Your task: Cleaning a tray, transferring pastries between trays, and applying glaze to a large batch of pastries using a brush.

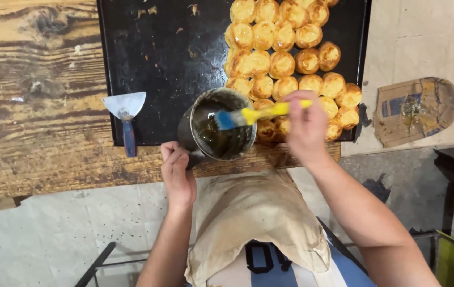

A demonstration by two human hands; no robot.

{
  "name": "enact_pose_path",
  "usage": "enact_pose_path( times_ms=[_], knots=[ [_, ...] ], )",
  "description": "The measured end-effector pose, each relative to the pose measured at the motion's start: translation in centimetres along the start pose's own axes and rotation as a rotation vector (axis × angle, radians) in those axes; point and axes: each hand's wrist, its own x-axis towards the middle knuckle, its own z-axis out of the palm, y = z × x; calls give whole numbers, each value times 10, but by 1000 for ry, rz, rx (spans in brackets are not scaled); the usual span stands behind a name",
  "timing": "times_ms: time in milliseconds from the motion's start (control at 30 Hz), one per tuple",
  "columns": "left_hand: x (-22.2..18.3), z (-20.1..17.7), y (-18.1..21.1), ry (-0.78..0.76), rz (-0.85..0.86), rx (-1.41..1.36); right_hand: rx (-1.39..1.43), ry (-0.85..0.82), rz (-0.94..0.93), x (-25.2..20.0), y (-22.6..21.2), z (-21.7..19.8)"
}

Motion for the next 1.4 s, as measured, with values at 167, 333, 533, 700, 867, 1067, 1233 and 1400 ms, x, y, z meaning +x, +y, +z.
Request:
enact_pose_path(
  times_ms=[167,333,533,700,867,1067,1233,1400],
  knots=[
    [2,-21,-6,55,-69,-65,56,248,28,-5,17,-40],
    [6,-51,-21,32,-39,-38,54,141,43,-14,85,-13],
    [1,-48,4,78,-45,-44,-40,-77,-16,36,51,-24],
    [-2,-38,24,73,-72,-44,-218,-432,-213,95,32,-4],
    [-3,-19,61,130,-150,-76,-329,-261,-179,186,54,-2],
    [-4,-30,42,166,-162,-92,-567,-424,-480,122,85,-7],
    [-6,-33,41,90,-49,59,-328,-567,-965,22,114,-12],
    [-4,-31,45,102,-42,154,-237,-645,-482,97,79,19]
  ],
)
